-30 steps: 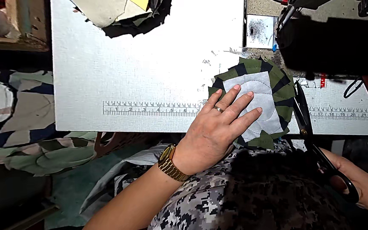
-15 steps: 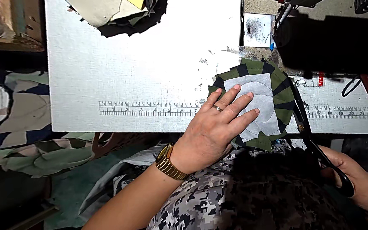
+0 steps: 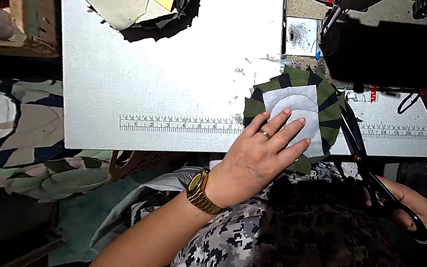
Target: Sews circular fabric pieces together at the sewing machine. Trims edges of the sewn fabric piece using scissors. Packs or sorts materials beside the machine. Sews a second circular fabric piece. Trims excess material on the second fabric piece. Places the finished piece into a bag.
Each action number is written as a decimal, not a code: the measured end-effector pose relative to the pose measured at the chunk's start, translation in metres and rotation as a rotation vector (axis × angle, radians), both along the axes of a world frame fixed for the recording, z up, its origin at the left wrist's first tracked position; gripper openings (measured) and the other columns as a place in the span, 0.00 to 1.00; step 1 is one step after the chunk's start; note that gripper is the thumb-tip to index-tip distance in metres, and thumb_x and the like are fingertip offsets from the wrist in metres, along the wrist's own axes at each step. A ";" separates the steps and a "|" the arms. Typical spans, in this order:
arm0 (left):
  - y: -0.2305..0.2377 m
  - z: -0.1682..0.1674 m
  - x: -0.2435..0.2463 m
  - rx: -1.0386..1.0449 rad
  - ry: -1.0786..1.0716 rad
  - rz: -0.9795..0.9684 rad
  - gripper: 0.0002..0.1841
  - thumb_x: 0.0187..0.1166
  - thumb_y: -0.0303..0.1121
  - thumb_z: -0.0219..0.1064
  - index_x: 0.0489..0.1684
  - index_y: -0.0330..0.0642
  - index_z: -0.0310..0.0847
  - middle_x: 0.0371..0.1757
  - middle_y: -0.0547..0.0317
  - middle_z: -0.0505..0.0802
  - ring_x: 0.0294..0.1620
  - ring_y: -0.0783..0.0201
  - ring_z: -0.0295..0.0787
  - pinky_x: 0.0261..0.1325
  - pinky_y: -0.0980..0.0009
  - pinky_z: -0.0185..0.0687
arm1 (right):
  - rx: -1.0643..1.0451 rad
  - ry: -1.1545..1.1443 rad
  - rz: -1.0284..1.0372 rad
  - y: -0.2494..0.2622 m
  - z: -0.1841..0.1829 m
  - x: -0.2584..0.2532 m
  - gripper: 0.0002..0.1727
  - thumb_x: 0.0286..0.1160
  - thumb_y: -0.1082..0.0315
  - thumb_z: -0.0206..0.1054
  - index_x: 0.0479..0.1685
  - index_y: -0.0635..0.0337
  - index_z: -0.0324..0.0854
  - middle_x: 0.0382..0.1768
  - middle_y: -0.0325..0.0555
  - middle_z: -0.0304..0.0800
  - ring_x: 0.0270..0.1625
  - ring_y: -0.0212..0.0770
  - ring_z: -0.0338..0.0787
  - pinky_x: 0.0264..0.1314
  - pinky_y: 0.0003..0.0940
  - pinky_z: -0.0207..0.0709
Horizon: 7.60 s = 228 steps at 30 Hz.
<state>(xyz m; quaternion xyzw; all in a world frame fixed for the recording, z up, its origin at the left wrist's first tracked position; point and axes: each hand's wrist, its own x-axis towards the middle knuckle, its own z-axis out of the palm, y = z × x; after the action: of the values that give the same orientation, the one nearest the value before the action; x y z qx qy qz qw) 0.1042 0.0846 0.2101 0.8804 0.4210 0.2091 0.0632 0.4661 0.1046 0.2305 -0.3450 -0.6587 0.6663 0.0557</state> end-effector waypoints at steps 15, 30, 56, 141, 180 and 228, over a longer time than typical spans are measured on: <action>0.005 -0.006 -0.009 -0.083 -0.174 -0.161 0.19 0.80 0.31 0.61 0.66 0.51 0.88 0.79 0.48 0.84 0.88 0.41 0.68 0.86 0.33 0.58 | -0.070 0.087 -0.003 0.012 -0.003 -0.009 0.36 0.71 0.23 0.58 0.54 0.46 0.80 0.37 0.25 0.84 0.40 0.18 0.84 0.41 0.15 0.79; 0.012 0.003 -0.019 -0.037 -0.131 -0.091 0.16 0.79 0.30 0.63 0.63 0.46 0.90 0.78 0.47 0.85 0.86 0.40 0.70 0.86 0.32 0.58 | -0.024 0.075 -0.239 -0.006 -0.001 -0.015 0.20 0.77 0.37 0.66 0.38 0.42 0.83 0.26 0.23 0.82 0.25 0.18 0.81 0.26 0.13 0.76; 0.011 0.005 -0.017 -0.070 -0.075 -0.143 0.20 0.77 0.24 0.61 0.64 0.50 0.90 0.79 0.48 0.84 0.86 0.40 0.71 0.83 0.35 0.64 | 0.037 0.050 -0.177 -0.003 -0.003 -0.012 0.25 0.75 0.31 0.62 0.41 0.43 0.83 0.31 0.22 0.83 0.32 0.16 0.82 0.33 0.13 0.77; 0.006 0.008 0.010 0.013 0.106 -0.082 0.20 0.87 0.26 0.53 0.72 0.46 0.84 0.82 0.42 0.80 0.85 0.39 0.71 0.83 0.41 0.68 | 0.107 -0.055 0.025 0.001 0.001 0.000 0.34 0.73 0.25 0.57 0.47 0.48 0.79 0.34 0.25 0.81 0.37 0.15 0.81 0.37 0.13 0.75; 0.009 0.009 0.005 -0.071 0.148 -0.018 0.27 0.82 0.42 0.61 0.82 0.47 0.74 0.89 0.40 0.69 0.91 0.39 0.60 0.87 0.38 0.55 | 0.067 0.003 0.037 0.001 -0.003 0.006 0.35 0.72 0.23 0.57 0.47 0.47 0.80 0.34 0.25 0.81 0.37 0.16 0.81 0.37 0.13 0.75; 0.001 0.001 -0.003 -0.025 -0.036 -0.126 0.20 0.83 0.27 0.58 0.69 0.51 0.87 0.81 0.45 0.82 0.86 0.40 0.71 0.84 0.38 0.67 | 0.081 -0.077 0.021 -0.006 -0.003 0.003 0.36 0.68 0.22 0.59 0.48 0.47 0.79 0.33 0.25 0.81 0.37 0.16 0.81 0.36 0.13 0.74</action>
<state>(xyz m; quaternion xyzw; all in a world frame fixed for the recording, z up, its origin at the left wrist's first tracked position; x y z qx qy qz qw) 0.1011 0.0854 0.2110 0.9004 0.3660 0.2155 0.0946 0.4691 0.0989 0.2271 -0.3609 -0.6904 0.6259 0.0370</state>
